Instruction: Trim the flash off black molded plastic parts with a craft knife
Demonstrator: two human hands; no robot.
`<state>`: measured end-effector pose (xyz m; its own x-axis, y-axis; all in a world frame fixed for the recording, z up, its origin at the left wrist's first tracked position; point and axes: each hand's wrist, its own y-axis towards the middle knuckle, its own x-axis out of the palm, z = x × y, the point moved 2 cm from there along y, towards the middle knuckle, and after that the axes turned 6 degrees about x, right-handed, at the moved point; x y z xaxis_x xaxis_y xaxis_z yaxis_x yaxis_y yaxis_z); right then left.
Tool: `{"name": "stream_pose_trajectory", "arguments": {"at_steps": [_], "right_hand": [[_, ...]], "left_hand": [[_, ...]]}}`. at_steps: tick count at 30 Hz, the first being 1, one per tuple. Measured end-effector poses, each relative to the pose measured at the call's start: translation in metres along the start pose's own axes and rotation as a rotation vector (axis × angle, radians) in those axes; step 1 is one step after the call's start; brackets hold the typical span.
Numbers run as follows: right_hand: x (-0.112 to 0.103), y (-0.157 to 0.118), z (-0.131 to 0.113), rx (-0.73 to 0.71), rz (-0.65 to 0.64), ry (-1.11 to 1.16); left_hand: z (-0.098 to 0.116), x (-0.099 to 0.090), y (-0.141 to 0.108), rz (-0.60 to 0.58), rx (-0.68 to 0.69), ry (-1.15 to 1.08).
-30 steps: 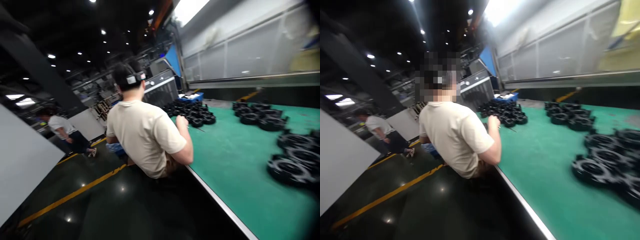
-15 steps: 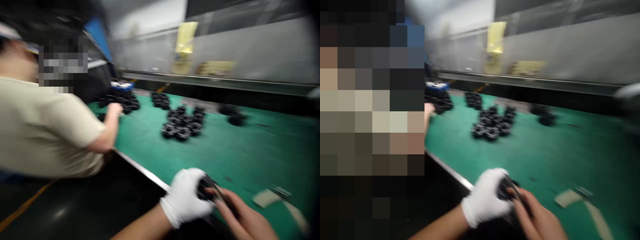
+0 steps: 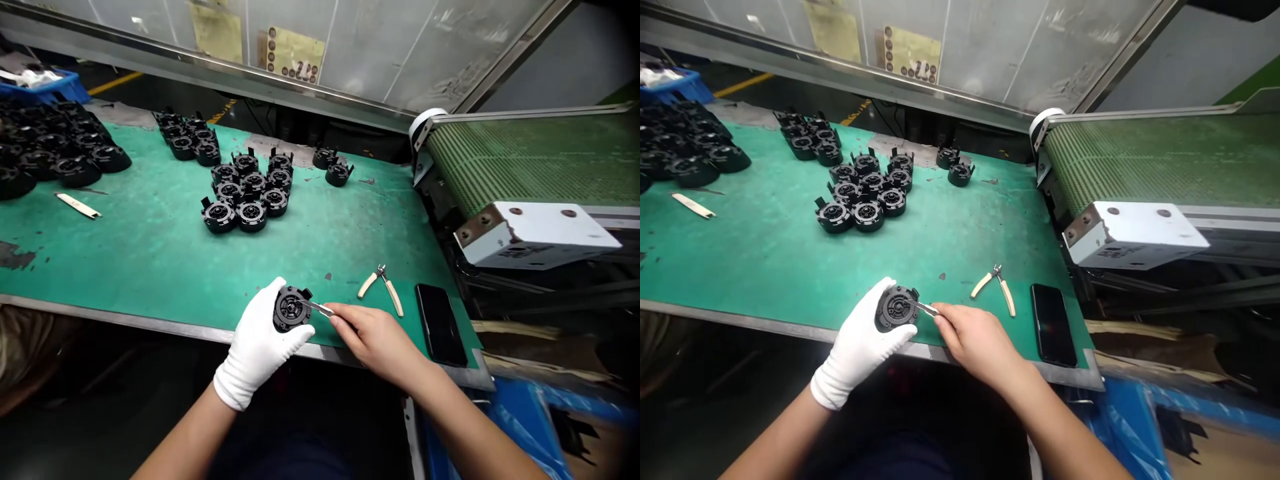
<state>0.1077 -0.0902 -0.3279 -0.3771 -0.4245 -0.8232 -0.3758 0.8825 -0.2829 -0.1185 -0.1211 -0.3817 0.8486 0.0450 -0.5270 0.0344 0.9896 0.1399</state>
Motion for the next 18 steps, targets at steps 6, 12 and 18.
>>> {"name": "stream_pose_trajectory", "arguments": {"at_steps": [6,12,18], "right_hand": [[-0.007,0.010,-0.001,-0.068,-0.033,-0.128],[-0.013,0.012,-0.004,-0.105,-0.028,-0.156],[-0.013,0.008,-0.006,-0.068,-0.130,-0.110]], "left_hand": [[-0.001,-0.001,0.000,0.002,0.025,0.013],[-0.001,-0.002,0.001,0.003,0.044,0.027],[-0.001,-0.002,0.001,-0.003,0.058,0.021]]}}
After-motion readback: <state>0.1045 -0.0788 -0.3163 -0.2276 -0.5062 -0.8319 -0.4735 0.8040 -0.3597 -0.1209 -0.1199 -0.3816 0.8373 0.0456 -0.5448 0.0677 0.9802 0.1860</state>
